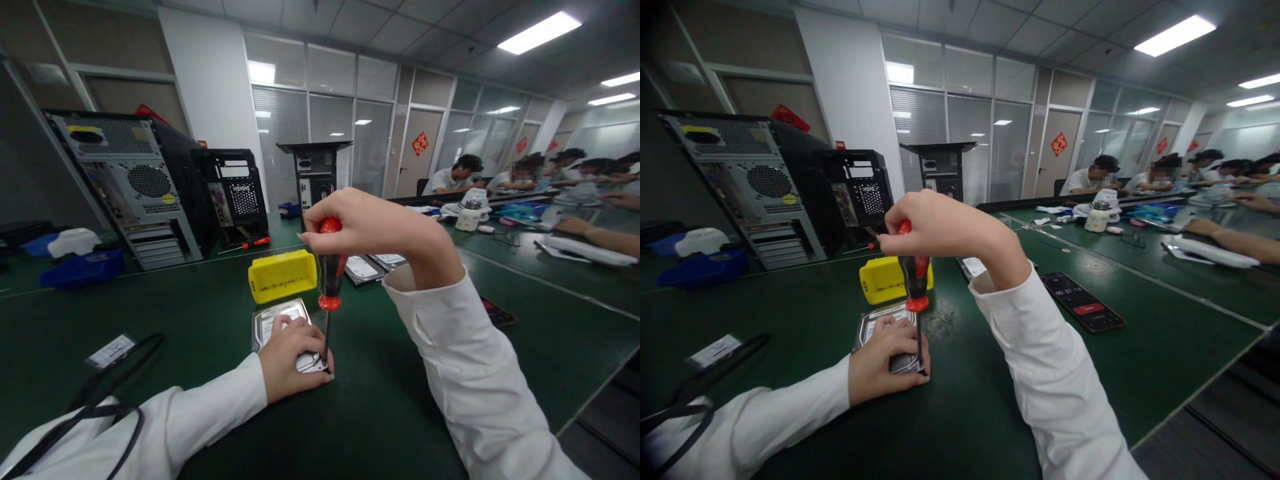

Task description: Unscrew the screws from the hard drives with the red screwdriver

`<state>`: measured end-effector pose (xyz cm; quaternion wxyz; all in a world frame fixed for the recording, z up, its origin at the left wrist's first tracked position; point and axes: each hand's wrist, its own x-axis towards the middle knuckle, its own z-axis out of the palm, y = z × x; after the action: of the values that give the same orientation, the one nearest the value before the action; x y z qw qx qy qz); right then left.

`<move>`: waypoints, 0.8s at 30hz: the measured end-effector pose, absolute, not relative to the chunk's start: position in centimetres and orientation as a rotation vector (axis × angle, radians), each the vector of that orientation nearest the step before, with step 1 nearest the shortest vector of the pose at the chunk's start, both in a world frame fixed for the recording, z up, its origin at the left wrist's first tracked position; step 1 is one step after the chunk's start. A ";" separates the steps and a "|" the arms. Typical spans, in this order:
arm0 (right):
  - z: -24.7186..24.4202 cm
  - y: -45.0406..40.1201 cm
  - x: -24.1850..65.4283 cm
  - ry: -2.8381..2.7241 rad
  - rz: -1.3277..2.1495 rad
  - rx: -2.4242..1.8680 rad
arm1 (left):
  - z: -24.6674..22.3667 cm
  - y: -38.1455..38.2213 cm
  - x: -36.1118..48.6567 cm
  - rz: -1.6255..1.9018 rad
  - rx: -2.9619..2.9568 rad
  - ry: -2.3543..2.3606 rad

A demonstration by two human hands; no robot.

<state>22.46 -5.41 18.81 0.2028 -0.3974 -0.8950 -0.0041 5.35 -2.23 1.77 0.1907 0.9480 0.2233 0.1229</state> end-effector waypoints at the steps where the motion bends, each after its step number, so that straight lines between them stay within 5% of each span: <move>1: 18.8 -5.4 22.4 -2.500 -0.003 -1.139 | 1.8 -2.2 5.3 0.345 2.667 0.628; 14: 19.1 -5.7 23.1 -2.569 0.825 -0.558 | 2.2 -2.3 5.4 0.312 2.644 0.645; 24: 18.7 -4.7 22.9 -2.559 0.818 -0.564 | 2.0 -2.3 5.4 0.325 2.642 0.641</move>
<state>22.89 -4.71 18.75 0.1968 -0.2013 -0.9140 0.2921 5.44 -2.33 1.99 0.2005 0.9454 0.2292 0.1164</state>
